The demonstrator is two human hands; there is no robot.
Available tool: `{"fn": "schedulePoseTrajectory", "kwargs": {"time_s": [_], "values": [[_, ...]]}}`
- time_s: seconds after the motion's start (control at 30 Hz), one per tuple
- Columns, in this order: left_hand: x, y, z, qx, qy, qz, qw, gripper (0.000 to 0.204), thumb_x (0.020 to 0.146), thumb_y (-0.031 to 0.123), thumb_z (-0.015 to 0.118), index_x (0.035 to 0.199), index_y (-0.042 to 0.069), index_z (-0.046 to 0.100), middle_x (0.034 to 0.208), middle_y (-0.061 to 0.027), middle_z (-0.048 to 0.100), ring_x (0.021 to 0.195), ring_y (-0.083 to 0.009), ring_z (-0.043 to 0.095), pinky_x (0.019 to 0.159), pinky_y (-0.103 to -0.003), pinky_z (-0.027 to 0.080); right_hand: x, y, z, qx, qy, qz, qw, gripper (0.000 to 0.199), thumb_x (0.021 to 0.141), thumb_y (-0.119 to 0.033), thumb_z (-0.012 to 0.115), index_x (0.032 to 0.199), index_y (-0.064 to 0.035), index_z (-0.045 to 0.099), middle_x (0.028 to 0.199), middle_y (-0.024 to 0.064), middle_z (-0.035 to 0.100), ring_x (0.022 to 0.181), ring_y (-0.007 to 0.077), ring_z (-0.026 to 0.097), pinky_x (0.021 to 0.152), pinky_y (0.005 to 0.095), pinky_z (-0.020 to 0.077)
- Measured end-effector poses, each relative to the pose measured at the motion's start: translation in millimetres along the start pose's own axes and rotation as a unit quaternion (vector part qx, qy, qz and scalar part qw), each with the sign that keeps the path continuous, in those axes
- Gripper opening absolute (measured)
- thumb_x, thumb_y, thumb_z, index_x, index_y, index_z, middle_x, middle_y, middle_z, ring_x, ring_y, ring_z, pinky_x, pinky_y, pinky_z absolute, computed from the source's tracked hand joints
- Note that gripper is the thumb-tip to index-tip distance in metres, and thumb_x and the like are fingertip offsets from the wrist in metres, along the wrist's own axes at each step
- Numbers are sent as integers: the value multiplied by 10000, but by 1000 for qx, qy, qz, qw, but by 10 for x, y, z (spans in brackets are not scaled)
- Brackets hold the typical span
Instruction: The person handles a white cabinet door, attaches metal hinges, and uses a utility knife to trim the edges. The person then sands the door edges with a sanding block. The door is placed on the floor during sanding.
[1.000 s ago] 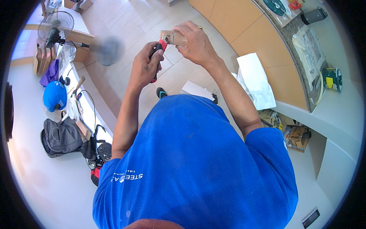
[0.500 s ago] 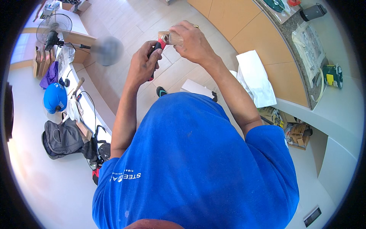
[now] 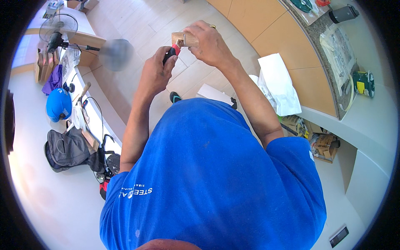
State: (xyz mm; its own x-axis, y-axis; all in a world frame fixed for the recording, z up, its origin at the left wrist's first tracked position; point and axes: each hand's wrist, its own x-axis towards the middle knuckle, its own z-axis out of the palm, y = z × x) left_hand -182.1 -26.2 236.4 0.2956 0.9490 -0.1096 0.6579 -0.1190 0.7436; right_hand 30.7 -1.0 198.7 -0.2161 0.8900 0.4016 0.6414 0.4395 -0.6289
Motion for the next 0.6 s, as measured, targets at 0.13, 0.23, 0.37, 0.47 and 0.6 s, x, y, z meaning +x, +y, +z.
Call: {"fn": "schedulePoseTrajectory", "kwargs": {"time_s": [0.13, 0.23, 0.37, 0.47, 0.6], "values": [[15, -108, 33, 51, 16, 41, 998, 314, 1029, 230, 656, 1248, 5, 660, 838, -214, 690, 724, -340, 667, 697, -451, 508, 2, 32, -45, -2, -65, -6, 998, 539, 739, -6, 817, 1251, -78, 663, 1246, 112, 640, 1131, 363, 654, 971, 444, 552], [56, -162, -28, 55, -19, 28, 998, 302, 1024, 223, 655, 1238, 10, 672, 815, -151, 698, 662, -257, 653, 646, -408, 512, 6, 86, -41, 1, -92, -48, 995, 539, 743, 20, 793, 1256, -72, 657, 1228, 116, 641, 1119, 364, 652, 964, 450, 550], [121, -106, -246, 42, -107, -19, 993, 306, 1011, 224, 648, 1192, -17, 697, 821, -165, 707, 722, -289, 670, 696, -424, 521, 8, 115, -40, -17, -143, -97, 985, 528, 753, 37, 778, 1257, -66, 654, 1218, 123, 642, 1125, 361, 650, 967, 451, 545], [201, -59, -366, 23, -164, -51, 985, 289, 1011, 213, 639, 1157, -27, 710, 806, -153, 717, 671, -259, 680, 665, -412, 537, -4, 111, -32, 1, -169, -94, 981, 493, 759, 44, 769, 1231, -59, 670, 1202, 129, 651, 1104, 366, 658, 959, 447, 551], [232, -174, -427, -15, -124, -67, 990, 290, 1028, 217, 630, 1181, -19, 697, 783, -110, 713, 582, -181, 653, 581, -363, 529, -15, 146, -8, 11, -180, -68, 981, 433, 769, 29, 764, 1190, -47, 699, 1173, 135, 668, 1059, 370, 679, 946, 439, 566]]}}
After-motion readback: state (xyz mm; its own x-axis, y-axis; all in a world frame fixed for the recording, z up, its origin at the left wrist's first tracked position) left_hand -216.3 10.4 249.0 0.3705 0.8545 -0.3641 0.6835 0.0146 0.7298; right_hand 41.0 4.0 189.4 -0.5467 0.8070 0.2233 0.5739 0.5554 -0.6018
